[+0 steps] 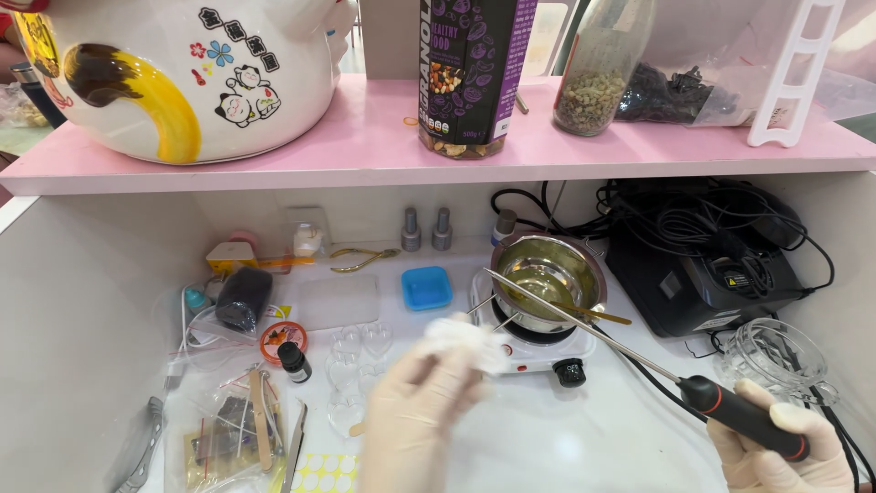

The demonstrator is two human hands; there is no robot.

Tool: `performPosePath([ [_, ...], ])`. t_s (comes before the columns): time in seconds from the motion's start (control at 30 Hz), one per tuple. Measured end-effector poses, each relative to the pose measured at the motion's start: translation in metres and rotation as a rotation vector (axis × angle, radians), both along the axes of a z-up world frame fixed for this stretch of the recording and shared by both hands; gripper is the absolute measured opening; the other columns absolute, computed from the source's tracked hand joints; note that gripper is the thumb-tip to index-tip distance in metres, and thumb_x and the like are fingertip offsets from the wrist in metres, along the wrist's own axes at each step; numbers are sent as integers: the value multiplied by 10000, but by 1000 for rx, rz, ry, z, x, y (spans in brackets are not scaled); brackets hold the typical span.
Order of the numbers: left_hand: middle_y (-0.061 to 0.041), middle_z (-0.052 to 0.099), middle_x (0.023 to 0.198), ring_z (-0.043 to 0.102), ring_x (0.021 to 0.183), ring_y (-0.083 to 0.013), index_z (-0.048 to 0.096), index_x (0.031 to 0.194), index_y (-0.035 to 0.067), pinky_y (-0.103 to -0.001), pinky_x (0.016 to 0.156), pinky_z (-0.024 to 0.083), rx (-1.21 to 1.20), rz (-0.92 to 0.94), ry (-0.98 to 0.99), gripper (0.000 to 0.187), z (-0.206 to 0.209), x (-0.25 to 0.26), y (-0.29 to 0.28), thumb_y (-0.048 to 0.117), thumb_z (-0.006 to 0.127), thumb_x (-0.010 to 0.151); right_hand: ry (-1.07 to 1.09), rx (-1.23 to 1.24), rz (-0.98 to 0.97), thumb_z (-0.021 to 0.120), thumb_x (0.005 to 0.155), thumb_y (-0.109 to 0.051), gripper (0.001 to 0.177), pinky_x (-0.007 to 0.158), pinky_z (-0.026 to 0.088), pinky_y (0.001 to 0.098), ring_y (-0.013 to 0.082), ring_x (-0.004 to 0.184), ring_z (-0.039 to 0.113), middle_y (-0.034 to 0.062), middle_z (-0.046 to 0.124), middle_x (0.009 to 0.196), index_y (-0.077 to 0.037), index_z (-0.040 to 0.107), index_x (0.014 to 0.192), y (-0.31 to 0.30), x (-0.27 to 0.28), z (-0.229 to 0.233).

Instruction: Melting wax in a small pot over a heater and monitoring the temperature using a digital thermometer.

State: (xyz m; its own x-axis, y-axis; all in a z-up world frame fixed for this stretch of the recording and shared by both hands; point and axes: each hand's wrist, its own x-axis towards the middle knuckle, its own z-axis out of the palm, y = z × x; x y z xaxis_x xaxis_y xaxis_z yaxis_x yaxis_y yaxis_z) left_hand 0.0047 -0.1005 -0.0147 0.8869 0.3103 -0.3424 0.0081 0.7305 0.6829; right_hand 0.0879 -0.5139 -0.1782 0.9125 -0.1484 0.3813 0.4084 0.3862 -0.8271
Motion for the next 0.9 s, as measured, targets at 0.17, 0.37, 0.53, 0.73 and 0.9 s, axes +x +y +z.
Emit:
performPosePath([
  [0.17, -309, 804, 1036, 753, 851, -301, 742, 1232, -153, -347, 784, 648, -15, -144, -41, 424, 9, 5, -32, -94, 719, 813, -78, -29, 92, 610, 770, 89, 417, 1071, 525, 639, 401, 1354, 591, 262, 591, 1458, -110, 595, 1136, 0, 1, -13],
  [0.37, -290, 821, 986, 772, 864, -294, 780, 1124, -173, -337, 799, 648, 10, -187, -57, 341, 16, 9, -43, -102, 742, 793, -142, -645, -78, 660, 627, 221, 455, 1061, 594, 449, 317, 1149, 741, 248, 678, 1368, -91, 560, 941, -13, -3, -8],
  [0.53, -279, 833, 975, 769, 849, -290, 793, 1093, -164, -358, 788, 658, 49, -146, -77, 314, 20, 10, -39, -68, 743, 798, -156, -748, -26, 735, 612, 169, 421, 1112, 554, 485, 308, 1277, 714, 230, 722, 1320, -96, 622, 919, -29, -13, -3],
  [0.73, -289, 832, 1050, 734, 879, -289, 784, 1205, -168, -351, 808, 606, 11, 0, 50, 416, 52, 7, -23, -83, 716, 804, 1243, -129, 216, 345, 930, 53, 555, 908, 237, 530, 345, 935, 313, 300, 344, 1004, 41, 510, 1460, -112, 37, -5],
  [0.9, -318, 783, 1231, 687, 1025, -330, 703, 1253, -204, -400, 942, 535, -137, 19, 27, 441, 53, 7, -14, -114, 604, 833, -276, -1216, 12, 869, 601, -130, 356, 1145, 561, 254, 109, 1173, 802, 9, 873, 1121, -78, 815, 950, -138, 17, -55],
])
